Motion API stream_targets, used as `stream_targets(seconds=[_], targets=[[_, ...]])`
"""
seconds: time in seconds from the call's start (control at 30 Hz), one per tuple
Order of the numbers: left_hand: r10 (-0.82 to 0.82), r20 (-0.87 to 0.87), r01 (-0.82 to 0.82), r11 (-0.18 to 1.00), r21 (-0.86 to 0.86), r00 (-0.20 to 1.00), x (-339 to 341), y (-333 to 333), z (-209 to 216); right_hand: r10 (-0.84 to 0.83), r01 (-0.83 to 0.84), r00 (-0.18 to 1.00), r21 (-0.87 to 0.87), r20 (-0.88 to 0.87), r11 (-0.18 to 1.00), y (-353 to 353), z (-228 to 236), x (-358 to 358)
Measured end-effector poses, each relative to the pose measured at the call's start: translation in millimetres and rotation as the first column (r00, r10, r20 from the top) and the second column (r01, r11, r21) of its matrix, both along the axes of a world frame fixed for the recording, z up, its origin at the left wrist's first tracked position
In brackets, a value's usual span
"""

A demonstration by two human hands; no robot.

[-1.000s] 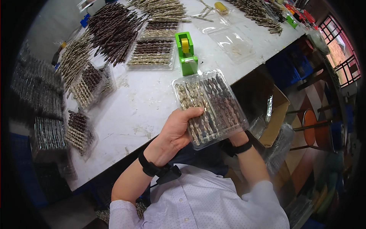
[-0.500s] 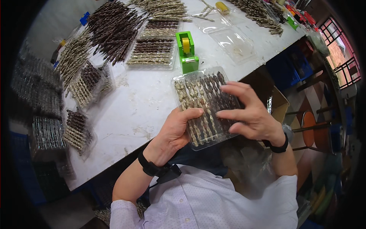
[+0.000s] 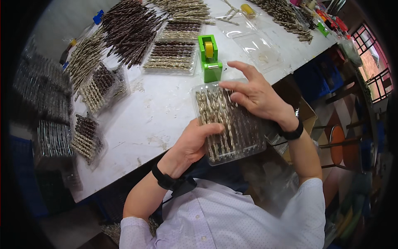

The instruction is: The person repeatedly picks up clear plastic trays containing drill bits, places them on a table, and secures them with tape from a green dispenser. The person then stacks the finished packages on the left side of the table.

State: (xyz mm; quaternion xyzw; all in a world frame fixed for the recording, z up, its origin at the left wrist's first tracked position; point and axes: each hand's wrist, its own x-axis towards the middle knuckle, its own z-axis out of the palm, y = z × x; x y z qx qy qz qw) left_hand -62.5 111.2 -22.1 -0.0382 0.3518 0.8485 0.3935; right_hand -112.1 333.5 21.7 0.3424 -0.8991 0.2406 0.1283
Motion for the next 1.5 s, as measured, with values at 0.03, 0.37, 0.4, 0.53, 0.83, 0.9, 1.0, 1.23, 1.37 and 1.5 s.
stream_targets(seconds=[0.03, 0.37, 0.4, 0.53, 0.83, 0.9, 1.0, 1.23, 1.37, 1.5], targets=[[-0.004, -0.018, 0.004, 1.000, -0.017, 1.000, 5, -1, -1, -0.002, 0.002, 1.000, -0.002, 0.003, 1.000, 0, 1, 8], [-0.065, -0.251, 0.006, 0.973, -0.231, 0.966, 56, -23, -31, -0.037, 0.371, 0.791, -0.430, 0.611, 0.823, -3, 5, 16], [-0.086, -0.266, 0.019, 0.969, -0.247, 0.960, 55, -23, -28, -0.012, 0.428, 0.690, -0.395, 0.724, 0.813, -4, 4, 3], [-0.112, -0.305, 0.022, 0.959, -0.284, 0.946, 54, -25, -26, 0.089, 0.601, 0.384, -0.323, 0.919, 0.731, -24, -3, -34], [-0.162, -0.356, 0.021, 0.929, -0.369, 0.920, 47, -26, -35, 0.057, 0.638, 0.444, -0.360, 0.894, 0.681, -37, -19, -44], [-0.146, -0.370, -0.003, 0.928, -0.373, 0.917, 44, -23, -35, 0.010, 0.592, 0.507, -0.356, 0.862, 0.723, -39, -20, -45], [-0.131, -0.417, -0.035, 0.930, -0.367, 0.899, 42, -20, -37, -0.034, 0.580, 0.531, -0.334, 0.847, 0.743, -43, -17, -44], [-0.161, -0.447, -0.052, 0.902, -0.428, 0.880, 40, -21, -37, -0.049, 0.611, 0.448, -0.266, 0.892, 0.746, -45, -5, -43], [-0.124, -0.459, -0.077, 0.915, -0.395, 0.880, 38, -18, -36, -0.091, 0.602, 0.437, -0.216, 0.895, 0.768, -41, -11, -49], [-0.197, -0.445, -0.016, 0.902, -0.431, 0.874, 38, -19, -50, -0.105, 0.494, 0.402, -0.118, 0.910, 0.862, -40, -39, -36]])
